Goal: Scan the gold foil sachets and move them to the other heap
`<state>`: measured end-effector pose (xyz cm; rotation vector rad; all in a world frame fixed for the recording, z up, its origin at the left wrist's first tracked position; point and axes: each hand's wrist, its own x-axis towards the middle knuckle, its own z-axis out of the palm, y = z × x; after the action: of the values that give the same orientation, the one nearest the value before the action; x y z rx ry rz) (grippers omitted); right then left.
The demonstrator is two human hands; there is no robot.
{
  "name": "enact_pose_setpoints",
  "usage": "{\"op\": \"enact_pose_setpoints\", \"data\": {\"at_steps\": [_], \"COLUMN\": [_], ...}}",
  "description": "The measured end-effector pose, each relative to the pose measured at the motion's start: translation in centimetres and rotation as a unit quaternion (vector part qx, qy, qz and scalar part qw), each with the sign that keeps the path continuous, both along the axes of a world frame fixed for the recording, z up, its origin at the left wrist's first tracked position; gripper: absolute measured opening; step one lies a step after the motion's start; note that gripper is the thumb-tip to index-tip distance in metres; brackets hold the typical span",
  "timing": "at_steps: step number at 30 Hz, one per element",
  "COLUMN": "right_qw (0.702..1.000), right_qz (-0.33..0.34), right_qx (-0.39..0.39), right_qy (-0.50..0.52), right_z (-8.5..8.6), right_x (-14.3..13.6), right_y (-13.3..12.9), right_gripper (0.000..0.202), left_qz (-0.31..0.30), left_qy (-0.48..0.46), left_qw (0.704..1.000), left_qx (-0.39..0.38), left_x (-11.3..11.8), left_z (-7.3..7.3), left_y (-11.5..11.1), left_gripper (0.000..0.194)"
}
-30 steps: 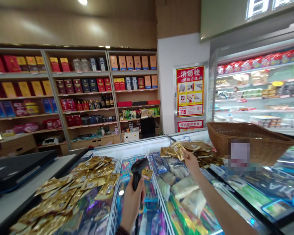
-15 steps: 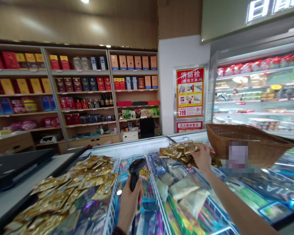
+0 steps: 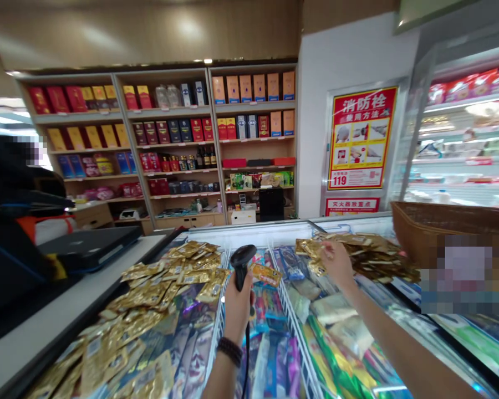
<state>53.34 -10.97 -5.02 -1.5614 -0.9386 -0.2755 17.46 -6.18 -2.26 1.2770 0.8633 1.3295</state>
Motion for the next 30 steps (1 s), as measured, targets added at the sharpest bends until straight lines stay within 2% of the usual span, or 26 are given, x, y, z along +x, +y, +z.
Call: {"op": "enact_pose_setpoints", "data": {"at_steps": [3,5,9,12,17,20,23,26,27,30], "right_qw": [0.993,0.982,0.945,0.928,0.927,0.939,0.958,0.97,0.966,0.928], "right_qz": [0.083,0.111,0.1,0.092,0.135,0.145,0.131,0.157,0.179,0.239], "right_qx": [-0.073,-0.14,-0.284,-0.326,-0.289,-0.267,-0.245,-0.169,-0.133,-0.043], "right_qy": [-0.029,-0.063,-0.13,-0.155,-0.199,-0.162,-0.07,0.072,0.131,0.283], "right_z": [-0.8,-1.4,-2.6,-3.2,-3.6,-4.0,-4.4,-4.5,-4.6,-4.5], "right_x": [-4.4,-7.6,-12.9,-15.0,-16.1,-15.8,-14.7,-13.4,-13.2,-13.0], "right_y": [3.1,4.8,6.5,6.5,5.8,5.3,5.1,5.2,5.3,5.4], "right_gripper": [0.029,0.034,0.047,0.052,0.029,0.036,0.041,0.02,0.02,0.044], "left_qz": [0.025,0.04,0.067,0.075,0.092,0.088,0.075,0.055,0.044,0.012], "left_qy": [0.012,0.024,0.051,0.054,0.057,0.056,0.059,0.067,0.069,0.075], "left_qw": [1.0,0.999,0.996,0.996,0.994,0.994,0.995,0.996,0.997,0.997], "left_qx": [0.011,0.016,0.018,0.017,-0.016,-0.037,-0.035,-0.016,-0.011,-0.009], "left_x": [-0.5,-1.2,-3.3,-5.3,-7.8,-7.8,-6.9,-5.8,-5.5,-4.7], "left_z": [0.1,0.0,-0.3,-0.5,-0.4,-0.4,-0.7,-1.1,-1.2,-1.3], "left_y": [0.6,1.1,2.1,2.6,2.9,2.7,2.2,1.3,1.1,0.3], "left_gripper": [0.064,0.059,0.057,0.059,0.058,0.055,0.051,0.049,0.049,0.05]}}
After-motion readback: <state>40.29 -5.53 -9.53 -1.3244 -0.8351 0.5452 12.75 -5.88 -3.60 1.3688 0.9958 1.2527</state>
